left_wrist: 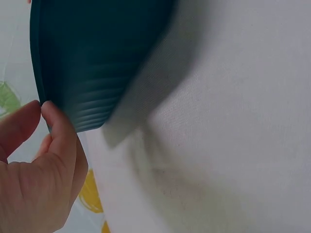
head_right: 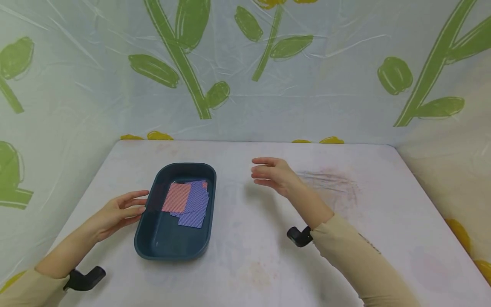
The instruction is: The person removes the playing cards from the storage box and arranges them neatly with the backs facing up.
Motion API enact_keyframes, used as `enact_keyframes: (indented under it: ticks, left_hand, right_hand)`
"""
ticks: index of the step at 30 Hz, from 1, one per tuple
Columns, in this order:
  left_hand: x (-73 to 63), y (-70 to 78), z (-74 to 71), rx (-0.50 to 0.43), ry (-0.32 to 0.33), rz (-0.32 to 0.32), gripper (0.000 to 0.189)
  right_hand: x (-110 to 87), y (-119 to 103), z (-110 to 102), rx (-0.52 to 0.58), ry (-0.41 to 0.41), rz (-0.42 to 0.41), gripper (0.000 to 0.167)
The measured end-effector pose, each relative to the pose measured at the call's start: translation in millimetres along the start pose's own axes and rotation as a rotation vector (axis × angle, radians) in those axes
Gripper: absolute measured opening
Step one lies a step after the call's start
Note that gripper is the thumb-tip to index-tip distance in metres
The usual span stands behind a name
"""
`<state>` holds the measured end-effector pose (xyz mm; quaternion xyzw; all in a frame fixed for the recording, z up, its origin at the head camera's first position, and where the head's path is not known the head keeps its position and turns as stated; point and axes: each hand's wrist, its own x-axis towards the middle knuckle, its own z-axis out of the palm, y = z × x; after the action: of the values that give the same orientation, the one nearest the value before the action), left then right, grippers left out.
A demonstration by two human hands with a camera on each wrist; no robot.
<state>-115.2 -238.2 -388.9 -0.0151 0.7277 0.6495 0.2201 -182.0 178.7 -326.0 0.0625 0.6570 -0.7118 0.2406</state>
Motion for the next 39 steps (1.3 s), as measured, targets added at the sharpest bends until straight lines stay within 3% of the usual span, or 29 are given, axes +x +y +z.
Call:
enact_keyframes:
  ticks: [11, 24, 31, 39]
  left_hand:
    - [2.3, 3.4, -1.5, 0.002, -0.006, -0.009, 0.063]
    - [3.8, 0.0, -1.2, -0.028, 0.012, -0.028, 0.062]
    - [4.9, -1.3, 1.2, -0.036, 0.019, -0.035, 0.062]
    - [4.1, -1.3, 0.5, -0.047, 0.018, -0.032, 0.062]
  right_hand:
    - [38.6, -4.1, 75.2, -0.043, 0.000, 0.052, 0.044]
    - [68.2, 12.4, 141.2, -0.055, 0.009, 0.139, 0.044]
    - [75.6, 26.9, 163.6, -0.049, 0.066, 0.182, 0.042]
    - [79.6, 35.8, 175.0, -0.006, 0.111, 0.215, 0.045]
